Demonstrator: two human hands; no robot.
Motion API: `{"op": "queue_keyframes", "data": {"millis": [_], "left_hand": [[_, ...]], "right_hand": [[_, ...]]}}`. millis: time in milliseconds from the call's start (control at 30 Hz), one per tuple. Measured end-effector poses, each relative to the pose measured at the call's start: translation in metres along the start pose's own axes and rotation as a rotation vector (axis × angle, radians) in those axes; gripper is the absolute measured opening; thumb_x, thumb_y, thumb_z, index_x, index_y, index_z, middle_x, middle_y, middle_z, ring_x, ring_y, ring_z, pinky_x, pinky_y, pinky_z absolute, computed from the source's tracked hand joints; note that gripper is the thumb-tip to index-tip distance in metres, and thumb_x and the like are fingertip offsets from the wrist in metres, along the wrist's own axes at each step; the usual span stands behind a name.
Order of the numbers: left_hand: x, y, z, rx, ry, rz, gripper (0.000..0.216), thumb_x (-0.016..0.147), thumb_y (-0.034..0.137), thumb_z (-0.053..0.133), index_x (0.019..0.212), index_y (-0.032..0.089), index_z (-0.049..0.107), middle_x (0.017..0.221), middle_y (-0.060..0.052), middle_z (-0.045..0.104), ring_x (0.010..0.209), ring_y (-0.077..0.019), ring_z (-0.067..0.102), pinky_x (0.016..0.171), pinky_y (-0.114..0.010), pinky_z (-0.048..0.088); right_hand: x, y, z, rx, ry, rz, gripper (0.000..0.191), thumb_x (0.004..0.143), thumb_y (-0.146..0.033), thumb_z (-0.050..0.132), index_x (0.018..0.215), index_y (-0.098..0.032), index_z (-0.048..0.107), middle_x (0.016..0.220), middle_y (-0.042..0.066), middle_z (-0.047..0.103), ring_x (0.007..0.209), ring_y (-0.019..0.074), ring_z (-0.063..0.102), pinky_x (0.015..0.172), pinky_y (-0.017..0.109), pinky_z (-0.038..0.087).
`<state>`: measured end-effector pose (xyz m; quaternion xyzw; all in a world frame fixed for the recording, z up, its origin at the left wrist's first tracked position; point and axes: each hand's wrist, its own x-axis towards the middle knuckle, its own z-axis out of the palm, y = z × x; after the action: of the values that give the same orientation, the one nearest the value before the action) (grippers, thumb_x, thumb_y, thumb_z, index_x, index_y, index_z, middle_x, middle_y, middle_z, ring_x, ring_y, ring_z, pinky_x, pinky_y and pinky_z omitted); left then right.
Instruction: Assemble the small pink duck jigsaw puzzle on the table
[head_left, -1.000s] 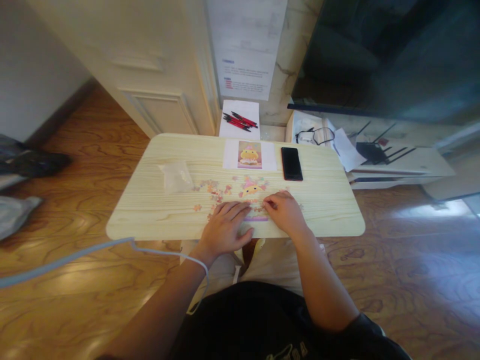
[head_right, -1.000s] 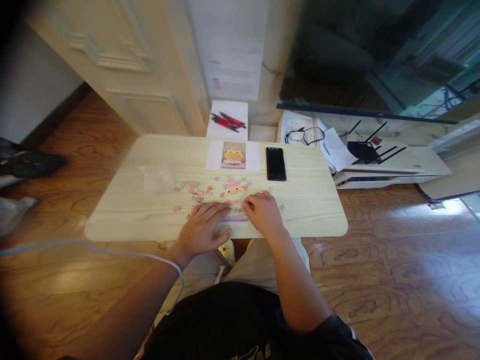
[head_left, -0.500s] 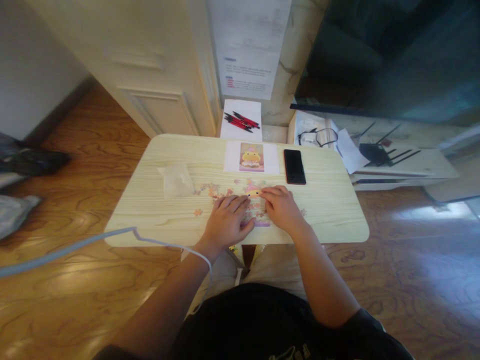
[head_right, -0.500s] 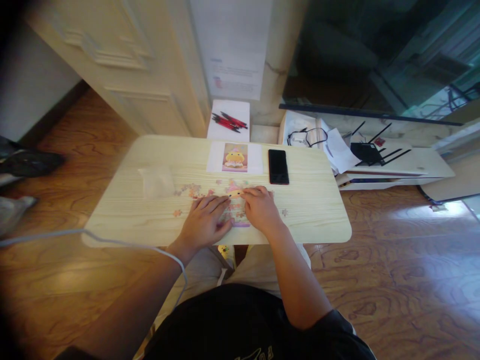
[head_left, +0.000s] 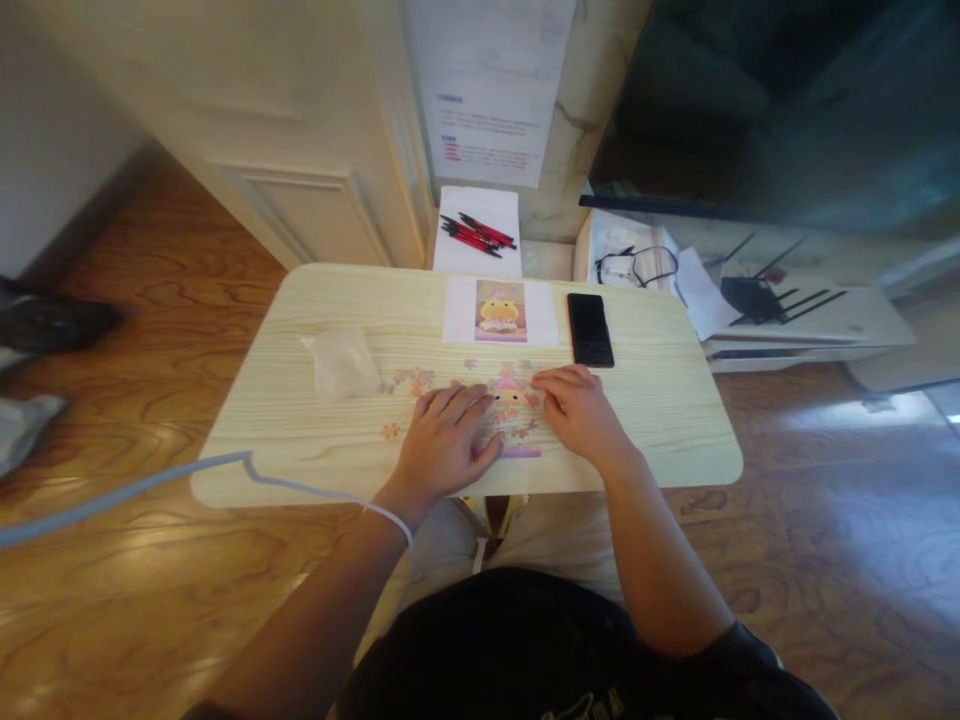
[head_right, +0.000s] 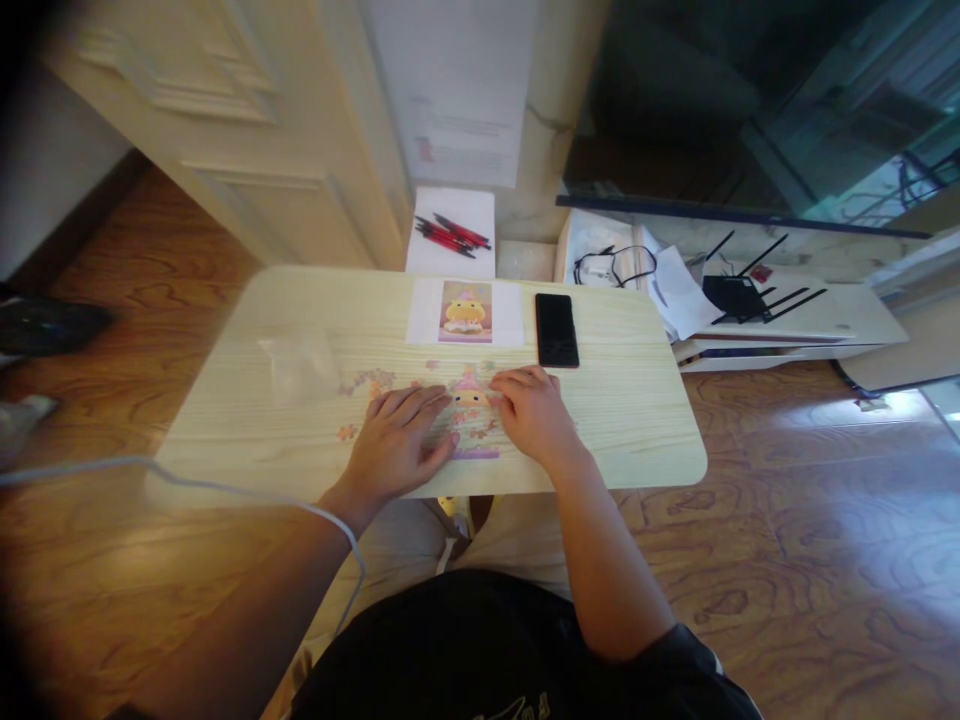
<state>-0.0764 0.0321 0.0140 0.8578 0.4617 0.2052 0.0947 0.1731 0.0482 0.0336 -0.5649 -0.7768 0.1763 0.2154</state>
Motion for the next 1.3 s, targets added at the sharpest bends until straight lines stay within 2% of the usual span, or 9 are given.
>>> {"op": "queue_keyframes", "data": {"millis": [167,300,500,667,833,1000,1167,1300], "left_hand": [[0.019,-0.010,-0.003,0.080,0.041,-0.102,0.056,0.098,0.051,0.055,0.145,0.022,0.057,0.151,-0.013,0.060,0.135,-0.0380,0.054,0.112,-0.060,0.039],[0.028,-0.014,-0.001,0.137,-0.003,-0.146,0.059,0.100,0.053,0.051,0.148,0.019,0.055,0.149,-0.015,0.062,0.136,-0.0379,0.053,0.114,-0.060,0.036],[0.031,-0.012,0.001,0.121,-0.052,-0.147,0.058,0.100,0.053,0.049,0.147,0.020,0.058,0.150,-0.012,0.062,0.135,-0.0368,0.054,0.112,-0.058,0.039],[0.033,-0.012,0.002,0.107,-0.040,-0.143,0.060,0.100,0.053,0.051,0.149,0.018,0.057,0.153,-0.013,0.059,0.138,-0.0369,0.052,0.111,-0.057,0.040],[0.031,-0.012,0.003,0.080,-0.027,-0.134,0.057,0.099,0.051,0.053,0.147,0.021,0.058,0.147,-0.012,0.064,0.135,-0.0365,0.054,0.111,-0.058,0.039],[0.030,-0.011,0.002,0.068,-0.015,-0.121,0.056,0.099,0.050,0.054,0.146,0.020,0.059,0.149,-0.012,0.062,0.135,-0.0375,0.054,0.111,-0.059,0.039],[0.025,-0.003,-0.002,0.046,-0.007,-0.091,0.053,0.098,0.047,0.055,0.145,0.023,0.059,0.151,-0.010,0.060,0.136,-0.0356,0.053,0.112,-0.057,0.039],[0.019,0.014,0.001,0.035,-0.024,-0.046,0.052,0.096,0.046,0.057,0.143,0.024,0.060,0.149,-0.010,0.061,0.135,-0.0357,0.054,0.112,-0.057,0.040]], "right_hand": [[0.015,0.012,0.007,-0.063,0.012,0.028,0.042,0.093,-0.006,0.050,0.122,-0.021,0.077,0.134,0.005,0.073,0.124,0.0279,0.058,0.110,0.047,0.041],[0.013,0.019,0.008,-0.115,0.006,0.055,0.041,0.092,-0.006,0.052,0.118,-0.021,0.079,0.131,0.005,0.075,0.121,0.0280,0.058,0.108,0.046,0.042],[0.014,0.021,0.002,-0.120,0.041,0.045,0.040,0.092,-0.005,0.052,0.115,-0.020,0.080,0.129,0.003,0.076,0.121,0.0281,0.058,0.108,0.047,0.044],[0.027,0.012,0.013,-0.079,-0.008,-0.047,0.043,0.093,-0.011,0.057,0.130,-0.023,0.074,0.142,0.002,0.069,0.132,0.0279,0.055,0.114,0.048,0.042],[0.024,0.018,0.020,-0.077,-0.004,-0.019,0.042,0.091,-0.011,0.060,0.129,-0.022,0.075,0.139,0.004,0.071,0.131,0.0300,0.056,0.115,0.050,0.042],[0.018,0.024,0.006,-0.031,0.045,-0.027,0.045,0.091,-0.005,0.053,0.125,-0.023,0.077,0.136,0.002,0.073,0.129,0.0288,0.057,0.114,0.052,0.044],[0.006,0.041,-0.017,0.069,0.159,0.009,0.045,0.089,-0.003,0.049,0.114,-0.023,0.079,0.129,0.004,0.075,0.124,0.0246,0.063,0.112,0.045,0.050],[-0.012,0.052,-0.029,0.091,0.115,0.050,0.046,0.087,-0.002,0.047,0.113,-0.022,0.079,0.123,0.005,0.077,0.118,0.0239,0.068,0.110,0.042,0.052]]}}
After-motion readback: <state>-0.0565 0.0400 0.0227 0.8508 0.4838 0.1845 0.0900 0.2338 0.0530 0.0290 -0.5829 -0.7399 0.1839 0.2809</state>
